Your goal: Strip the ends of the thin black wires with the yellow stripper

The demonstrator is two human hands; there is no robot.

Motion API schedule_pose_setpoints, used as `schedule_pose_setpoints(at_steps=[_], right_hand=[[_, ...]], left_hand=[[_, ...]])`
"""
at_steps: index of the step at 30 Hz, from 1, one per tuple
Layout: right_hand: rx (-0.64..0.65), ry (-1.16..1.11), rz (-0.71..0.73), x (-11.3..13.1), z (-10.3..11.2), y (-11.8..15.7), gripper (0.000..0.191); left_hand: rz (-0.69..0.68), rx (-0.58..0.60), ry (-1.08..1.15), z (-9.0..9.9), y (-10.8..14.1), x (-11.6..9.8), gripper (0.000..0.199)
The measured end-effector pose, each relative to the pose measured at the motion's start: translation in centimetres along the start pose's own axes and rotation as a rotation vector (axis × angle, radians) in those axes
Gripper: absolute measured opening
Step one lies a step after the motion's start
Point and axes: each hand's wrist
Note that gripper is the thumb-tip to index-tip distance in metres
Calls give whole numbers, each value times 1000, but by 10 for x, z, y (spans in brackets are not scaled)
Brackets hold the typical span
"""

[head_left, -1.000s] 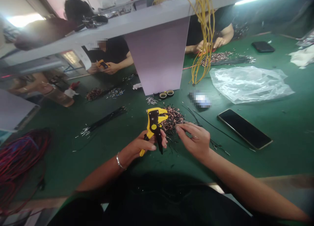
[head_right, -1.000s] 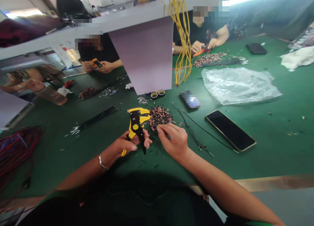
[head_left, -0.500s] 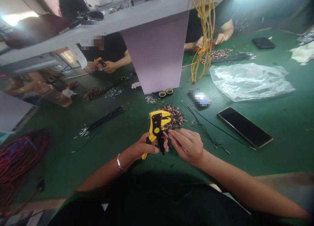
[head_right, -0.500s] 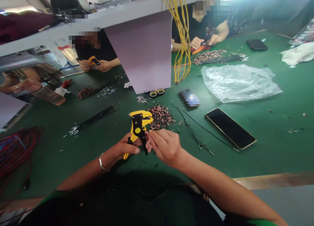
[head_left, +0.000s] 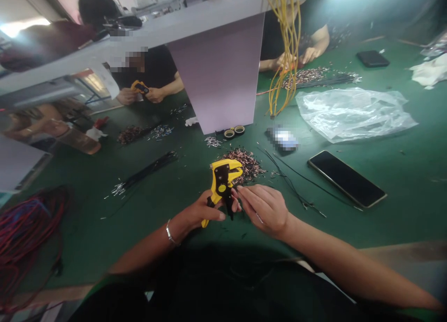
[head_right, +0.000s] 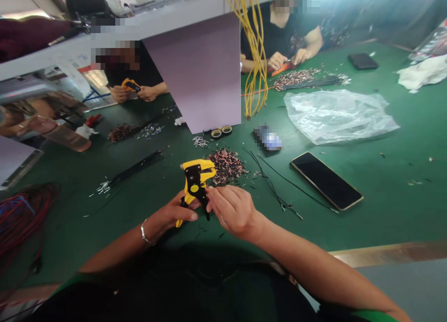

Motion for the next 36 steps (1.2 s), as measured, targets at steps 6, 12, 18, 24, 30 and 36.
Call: schedule_pose_setpoints(at_steps=[6, 12, 18, 24, 30, 36], right_hand=[[62, -72, 22, 1, -3, 5, 43], [67, -62, 17, 1, -5, 7, 43], [84, -91, 32, 1, -4, 8, 44], [90, -105, 17, 2, -3, 7, 38], [92, -85, 40, 1, -5, 7, 36], [99, -83, 65, -1, -5, 9, 34]], left_hand=[[38, -2, 16, -1, 3, 2, 30], [71, 12, -19, 2, 4, 3, 29], [18, 48, -43, 2, 3, 3, 23], [54, 17, -92, 4, 6, 4, 27], [24, 14, -184, 1, 5, 1, 24], [17, 18, -178, 0, 5, -1, 25]])
Point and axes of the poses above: each hand's wrist, its own y-axis away from the middle knuckle, its own z-axis out of the back of the hand, x = y × z
